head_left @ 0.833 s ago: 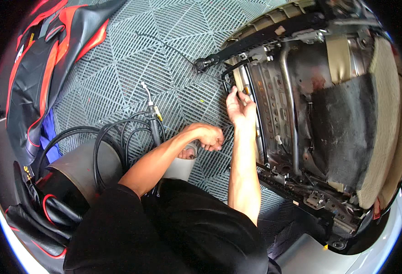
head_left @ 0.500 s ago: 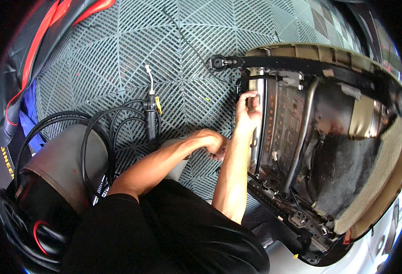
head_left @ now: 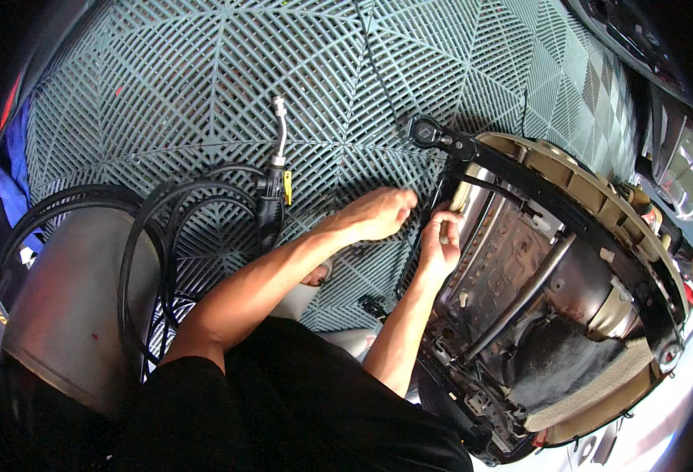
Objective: The person removes a black and red leather seat cover from a car seat. They unclip fasteners, pull the cover off the seat cushion and backrest, and set the cover aside, leaving the seat frame exposed.
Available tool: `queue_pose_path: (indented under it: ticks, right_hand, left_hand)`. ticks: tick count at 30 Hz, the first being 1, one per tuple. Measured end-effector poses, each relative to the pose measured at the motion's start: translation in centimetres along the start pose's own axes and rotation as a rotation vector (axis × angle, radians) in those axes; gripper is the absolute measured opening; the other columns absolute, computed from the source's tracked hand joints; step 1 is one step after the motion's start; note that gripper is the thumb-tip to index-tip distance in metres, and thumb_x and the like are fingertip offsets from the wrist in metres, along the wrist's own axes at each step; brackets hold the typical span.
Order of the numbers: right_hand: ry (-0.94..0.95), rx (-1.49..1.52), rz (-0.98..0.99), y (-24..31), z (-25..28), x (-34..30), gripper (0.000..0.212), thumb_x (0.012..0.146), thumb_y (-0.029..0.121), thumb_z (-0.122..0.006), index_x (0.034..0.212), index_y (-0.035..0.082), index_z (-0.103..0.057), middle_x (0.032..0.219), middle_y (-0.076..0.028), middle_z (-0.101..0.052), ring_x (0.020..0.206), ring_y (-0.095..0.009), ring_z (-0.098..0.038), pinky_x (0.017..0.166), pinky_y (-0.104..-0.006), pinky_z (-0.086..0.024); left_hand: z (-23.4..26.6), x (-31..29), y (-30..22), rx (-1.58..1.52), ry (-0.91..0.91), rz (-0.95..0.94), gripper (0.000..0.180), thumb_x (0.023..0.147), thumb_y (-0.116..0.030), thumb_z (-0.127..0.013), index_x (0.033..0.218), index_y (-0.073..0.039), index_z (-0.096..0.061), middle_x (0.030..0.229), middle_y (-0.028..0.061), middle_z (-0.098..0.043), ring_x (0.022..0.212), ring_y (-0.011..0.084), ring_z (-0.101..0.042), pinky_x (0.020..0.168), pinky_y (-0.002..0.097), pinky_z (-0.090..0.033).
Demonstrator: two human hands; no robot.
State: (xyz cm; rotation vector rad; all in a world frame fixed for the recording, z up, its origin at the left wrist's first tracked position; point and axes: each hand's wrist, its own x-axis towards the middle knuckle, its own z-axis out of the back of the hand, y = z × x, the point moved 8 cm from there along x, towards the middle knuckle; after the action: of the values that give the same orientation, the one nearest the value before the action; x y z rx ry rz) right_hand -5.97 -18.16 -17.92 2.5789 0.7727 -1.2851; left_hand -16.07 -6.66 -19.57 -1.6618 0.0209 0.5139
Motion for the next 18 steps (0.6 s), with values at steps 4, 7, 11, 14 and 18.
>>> queue_pose_path:
  ticks: [4,7,11,14,18]
  right_hand:
    - [-0.068,0.131,0.019,2.9,3.4,-2.5,0.027,0.099,-0.004,-0.042,0.119,-0.012,-0.059,0.103,-0.021,-0.063,0.088,-0.026,-0.063,0.079,-0.0399,-0.058]
    - [-0.064,0.201,-0.071,10.2,8.1,-2.3,0.035,0.101,0.003,-0.041,0.128,-0.009,-0.060,0.126,-0.022,-0.065,0.115,-0.029,-0.063,0.099,-0.0441,-0.054]
    - [-0.194,0.138,-0.006,8.8,9.0,-4.3,0.033,0.099,-0.007,-0.034,0.121,-0.018,-0.055,0.104,-0.027,-0.068,0.085,-0.032,-0.072,0.081,-0.0437,-0.066]
    - [-0.210,0.167,0.134,11.1,10.7,-5.7,0.032,0.102,-0.005,-0.033,0.115,-0.017,-0.059,0.097,-0.027,-0.069,0.078,-0.031,-0.072,0.072,-0.0410,-0.067]
    - [-0.297,0.057,0.304,11.9,11.4,-7.4,0.032,0.107,-0.002,-0.033,0.119,-0.017,-0.059,0.107,-0.027,-0.066,0.078,-0.029,-0.069,0.070,-0.0360,-0.067]
  left_hand:
    - [1.4,0.3,-3.7,-0.110,-0.310,-0.111,0.020,0.090,0.001,-0.059,0.109,0.002,-0.068,0.095,0.0203,-0.074,0.091,0.0345,-0.075,0.082,0.0415,-0.060]
    - [-2.5,0.7,-5.6,-0.192,-0.156,0.022,0.024,0.087,-0.002,-0.063,0.110,0.002,-0.067,0.084,0.0218,-0.073,0.079,0.0317,-0.075,0.067,0.0439,-0.057]
    - [-7.1,2.2,-3.2,-0.151,-0.024,0.091,0.034,0.089,-0.003,-0.060,0.123,0.004,-0.058,0.075,0.0149,-0.067,0.068,0.0296,-0.070,0.061,0.0432,-0.056]
    - [-7.9,2.0,-4.0,-0.111,0.037,-0.010,0.037,0.089,-0.009,-0.064,0.120,0.008,-0.055,0.083,0.0298,-0.070,0.076,0.0426,-0.073,0.061,0.0485,-0.060]
    - [-9.1,3.8,-2.6,-0.250,0.255,0.162,0.093,0.096,-0.006,-0.054,0.157,0.008,0.016,0.085,0.0232,-0.073,0.063,0.0287,-0.073,0.055,0.0382,-0.062]
